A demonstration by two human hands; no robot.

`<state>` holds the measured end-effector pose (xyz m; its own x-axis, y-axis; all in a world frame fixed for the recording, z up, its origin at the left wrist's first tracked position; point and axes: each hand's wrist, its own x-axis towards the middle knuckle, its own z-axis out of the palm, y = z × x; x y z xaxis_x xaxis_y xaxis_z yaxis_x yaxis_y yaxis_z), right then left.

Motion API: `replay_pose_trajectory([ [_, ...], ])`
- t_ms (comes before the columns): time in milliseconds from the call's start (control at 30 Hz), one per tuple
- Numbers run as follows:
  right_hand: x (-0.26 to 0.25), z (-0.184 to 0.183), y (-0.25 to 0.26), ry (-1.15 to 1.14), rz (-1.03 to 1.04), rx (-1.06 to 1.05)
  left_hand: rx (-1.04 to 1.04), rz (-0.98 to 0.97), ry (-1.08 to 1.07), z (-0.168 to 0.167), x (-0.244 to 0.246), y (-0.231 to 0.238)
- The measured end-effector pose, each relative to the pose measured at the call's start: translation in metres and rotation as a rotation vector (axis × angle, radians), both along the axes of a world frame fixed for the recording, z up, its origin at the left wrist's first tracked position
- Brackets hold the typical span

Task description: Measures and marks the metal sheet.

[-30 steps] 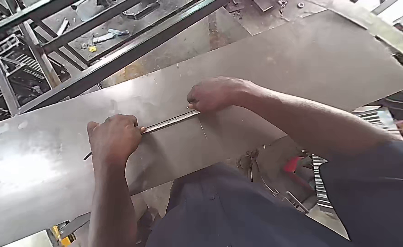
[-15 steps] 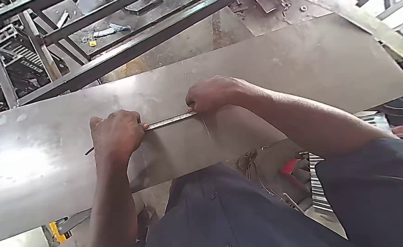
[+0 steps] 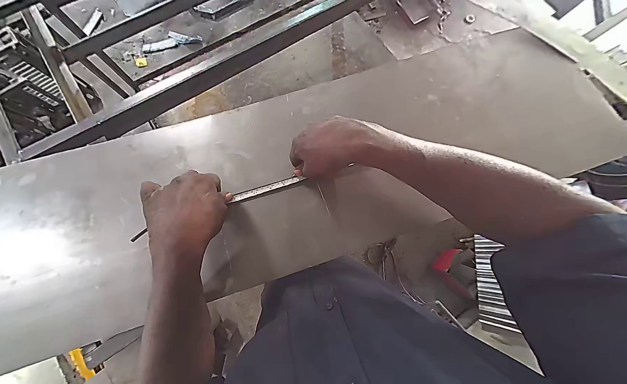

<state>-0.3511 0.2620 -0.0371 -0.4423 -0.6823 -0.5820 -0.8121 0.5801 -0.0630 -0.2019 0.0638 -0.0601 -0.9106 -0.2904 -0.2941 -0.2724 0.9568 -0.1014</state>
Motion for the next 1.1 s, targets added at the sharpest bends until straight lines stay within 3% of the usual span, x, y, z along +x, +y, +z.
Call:
replay_pose_trajectory([
  [167, 0.004, 0.013, -0.010, 0.264, -0.183, -0.082, -0.003, -0.060, 0.066, -0.001, 0.007, 0.001],
  [367, 0.003, 0.013, 0.006, 0.014, -0.068, -0.062, -0.001, -0.062, 0.077, -0.005, 0.010, -0.002],
  [933, 0.004, -0.004, 0.003, -0.029, -0.051, -0.015, 0.008, -0.022, 0.063, -0.002, 0.010, 0.000],
  [1100, 0.023, 0.016, -0.011, 0.288, -0.226, -0.039, 0.023, -0.044, 0.084, -0.006, 0.012, 0.001],
])
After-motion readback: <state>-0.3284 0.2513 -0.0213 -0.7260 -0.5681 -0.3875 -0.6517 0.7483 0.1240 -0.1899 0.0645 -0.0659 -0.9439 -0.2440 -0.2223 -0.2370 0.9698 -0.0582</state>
